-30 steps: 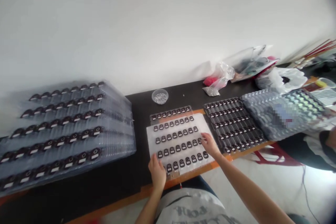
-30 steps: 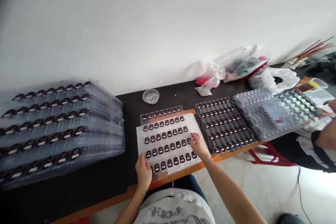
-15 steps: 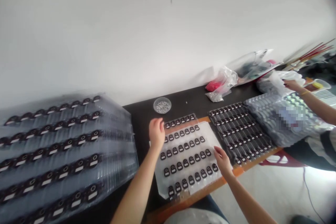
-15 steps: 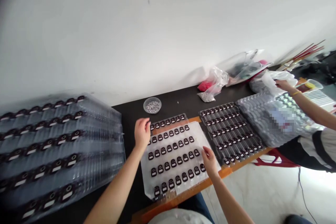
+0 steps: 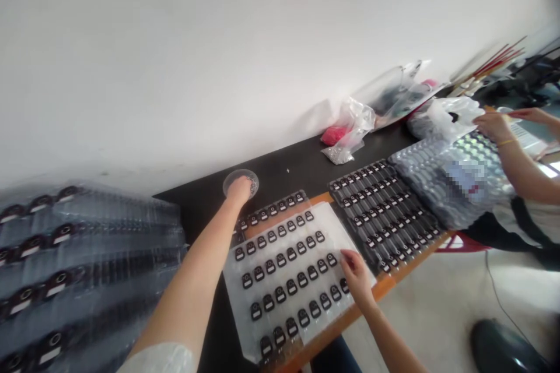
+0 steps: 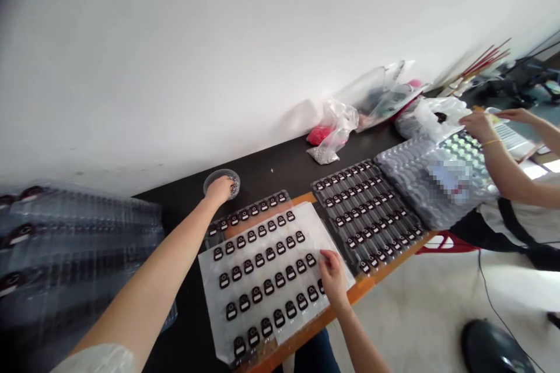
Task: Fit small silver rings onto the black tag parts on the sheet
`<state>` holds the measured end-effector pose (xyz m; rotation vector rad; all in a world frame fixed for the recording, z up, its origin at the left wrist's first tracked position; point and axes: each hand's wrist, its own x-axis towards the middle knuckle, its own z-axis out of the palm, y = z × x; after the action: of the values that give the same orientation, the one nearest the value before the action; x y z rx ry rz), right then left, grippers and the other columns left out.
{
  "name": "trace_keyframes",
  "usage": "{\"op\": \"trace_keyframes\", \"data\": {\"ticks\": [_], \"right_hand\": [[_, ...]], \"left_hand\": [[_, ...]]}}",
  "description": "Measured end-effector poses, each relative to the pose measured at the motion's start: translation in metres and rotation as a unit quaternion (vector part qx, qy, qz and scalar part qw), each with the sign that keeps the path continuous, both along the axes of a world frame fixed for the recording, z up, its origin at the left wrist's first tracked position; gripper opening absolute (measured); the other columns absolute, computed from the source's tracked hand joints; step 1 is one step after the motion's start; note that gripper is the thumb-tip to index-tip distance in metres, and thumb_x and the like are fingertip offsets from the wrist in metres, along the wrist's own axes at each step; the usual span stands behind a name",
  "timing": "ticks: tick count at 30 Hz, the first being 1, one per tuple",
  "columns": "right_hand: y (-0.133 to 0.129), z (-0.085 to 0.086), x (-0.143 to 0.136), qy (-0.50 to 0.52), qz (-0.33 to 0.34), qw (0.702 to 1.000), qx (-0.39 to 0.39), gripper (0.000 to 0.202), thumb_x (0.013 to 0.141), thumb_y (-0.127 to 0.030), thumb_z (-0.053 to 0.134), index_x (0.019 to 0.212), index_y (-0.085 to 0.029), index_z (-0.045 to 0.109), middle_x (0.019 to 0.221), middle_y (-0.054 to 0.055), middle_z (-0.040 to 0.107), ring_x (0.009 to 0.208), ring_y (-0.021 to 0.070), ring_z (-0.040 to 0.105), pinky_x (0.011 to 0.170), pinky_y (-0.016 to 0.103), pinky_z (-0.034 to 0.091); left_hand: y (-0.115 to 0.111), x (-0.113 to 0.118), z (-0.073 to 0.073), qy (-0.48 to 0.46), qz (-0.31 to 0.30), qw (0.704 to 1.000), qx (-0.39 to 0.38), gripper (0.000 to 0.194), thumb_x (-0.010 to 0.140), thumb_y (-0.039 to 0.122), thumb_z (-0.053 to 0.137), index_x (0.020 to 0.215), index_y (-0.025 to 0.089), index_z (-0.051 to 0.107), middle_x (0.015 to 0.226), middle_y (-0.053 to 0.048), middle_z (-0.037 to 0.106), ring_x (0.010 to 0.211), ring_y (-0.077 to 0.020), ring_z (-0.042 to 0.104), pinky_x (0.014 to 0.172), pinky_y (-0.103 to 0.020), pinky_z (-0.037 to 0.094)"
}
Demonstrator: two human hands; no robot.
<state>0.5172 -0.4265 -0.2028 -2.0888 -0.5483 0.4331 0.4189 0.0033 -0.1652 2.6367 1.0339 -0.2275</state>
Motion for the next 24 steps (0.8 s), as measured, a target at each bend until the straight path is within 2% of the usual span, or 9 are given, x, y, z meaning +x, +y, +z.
{"op": "trace_keyframes", "data": {"ticks": [5, 11, 14, 19, 24], "right_hand": [[-0.002, 0.001, 0.001, -0.002, 0.017, 1.0, -0.003, 0.023, 0.081, -0.03, 0.052, 0.098, -0.018, 0.06, 0.099, 0.009, 0.058, 0.089, 0.0227, 0.055, 0.08, 0.039, 0.046], [-0.005, -0.006, 0.004, -0.003, 0.033, 0.999, 0.007, 0.023, 0.082, -0.032, 0.051, 0.098, -0.018, 0.059, 0.098, 0.009, 0.057, 0.09, 0.0226, 0.054, 0.079, 0.038, 0.046], [-0.006, -0.007, 0.005, 0.001, 0.043, 0.999, 0.003, 0.023, 0.083, -0.032, 0.05, 0.098, -0.017, 0.058, 0.098, 0.009, 0.057, 0.09, 0.0225, 0.053, 0.081, 0.038, 0.045], [-0.006, -0.005, 0.005, 0.009, 0.048, 0.999, 0.005, 0.023, 0.084, -0.033, 0.05, 0.098, -0.018, 0.058, 0.098, 0.009, 0.057, 0.091, 0.0227, 0.053, 0.082, 0.039, 0.044], [-0.004, -0.002, 0.004, 0.013, 0.043, 0.999, 0.009, 0.024, 0.083, -0.035, 0.05, 0.096, -0.017, 0.059, 0.097, 0.009, 0.057, 0.091, 0.0228, 0.054, 0.081, 0.038, 0.045]], "left_hand": [[-0.012, -0.006, 0.007, 0.03, -0.011, 0.999, 0.028, 0.028, 0.077, 0.008, 0.043, 0.086, 0.013, 0.068, 0.098, -0.015, 0.062, 0.094, -0.0258, 0.057, 0.078, -0.033, 0.042], [-0.015, -0.011, 0.013, 0.036, 0.022, 0.997, 0.07, 0.031, 0.082, 0.014, 0.037, 0.089, 0.015, 0.068, 0.095, -0.013, 0.061, 0.091, -0.0258, 0.056, 0.077, -0.034, 0.042], [-0.016, -0.012, 0.013, 0.03, 0.033, 0.995, 0.085, 0.032, 0.084, 0.018, 0.036, 0.088, 0.017, 0.068, 0.101, -0.012, 0.059, 0.096, -0.0265, 0.053, 0.075, -0.034, 0.042], [-0.019, -0.014, 0.011, -0.016, 0.084, 0.992, 0.092, 0.025, 0.081, 0.023, 0.042, 0.083, 0.02, 0.067, 0.097, -0.009, 0.058, 0.095, -0.0234, 0.052, 0.072, -0.03, 0.042], [-0.018, -0.016, 0.013, -0.08, 0.141, 0.985, 0.057, 0.015, 0.075, 0.026, 0.052, 0.077, 0.02, 0.066, 0.094, -0.007, 0.06, 0.089, -0.0216, 0.055, 0.069, -0.029, 0.043]]}}
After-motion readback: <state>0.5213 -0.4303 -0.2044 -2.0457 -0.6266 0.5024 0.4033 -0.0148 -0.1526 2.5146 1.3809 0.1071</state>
